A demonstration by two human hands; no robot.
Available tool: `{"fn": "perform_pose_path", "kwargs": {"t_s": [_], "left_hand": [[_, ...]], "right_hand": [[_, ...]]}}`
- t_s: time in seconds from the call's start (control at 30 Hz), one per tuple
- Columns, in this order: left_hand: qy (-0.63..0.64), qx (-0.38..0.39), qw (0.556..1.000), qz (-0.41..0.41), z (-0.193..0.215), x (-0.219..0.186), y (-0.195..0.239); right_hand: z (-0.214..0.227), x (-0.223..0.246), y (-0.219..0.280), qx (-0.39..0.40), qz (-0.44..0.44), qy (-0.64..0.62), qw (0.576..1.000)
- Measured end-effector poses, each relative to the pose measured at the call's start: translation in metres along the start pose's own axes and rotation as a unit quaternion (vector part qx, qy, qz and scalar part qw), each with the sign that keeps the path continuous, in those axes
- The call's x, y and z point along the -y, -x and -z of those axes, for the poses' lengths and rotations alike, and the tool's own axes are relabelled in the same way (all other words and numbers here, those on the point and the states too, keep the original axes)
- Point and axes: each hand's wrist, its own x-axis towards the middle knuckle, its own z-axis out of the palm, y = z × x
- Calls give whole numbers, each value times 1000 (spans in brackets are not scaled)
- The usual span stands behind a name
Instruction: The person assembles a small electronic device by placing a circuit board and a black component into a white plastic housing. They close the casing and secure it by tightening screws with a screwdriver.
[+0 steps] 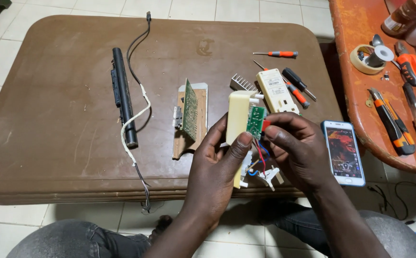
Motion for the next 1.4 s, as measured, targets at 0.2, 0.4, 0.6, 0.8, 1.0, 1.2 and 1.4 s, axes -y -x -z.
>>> {"fn": "perform_pose_path", "kwargs": {"t_s": [0.2, 0.4, 0.6, 0.8, 1.0, 1.2, 1.4], "left_hand": [[-5, -25, 999, 26, -2, 0, 0], [-49, -35, 997, 46, -2, -4, 0], [-44, -50, 996, 62, 0, 1, -3], [-90, -36, 994, 57, 4, 7, -4], [28, -44, 988, 142, -9, -19, 3], [41, -78, 983, 158, -9, -25, 1], [85, -48, 989, 111, 1, -7, -2]], "right_hand": [[-17, 3, 5, -57, 50, 184, 980], [-51, 18, 15, -79, 46, 284, 954], [-42, 16, 11, -14, 184, 400, 898], [-41, 19, 9, 11, 232, 441, 867], [-34, 15, 10, 62, 312, 470, 823], [-40, 20, 15, 95, 320, 474, 815], [-37, 18, 15, 74, 317, 494, 806]]}}
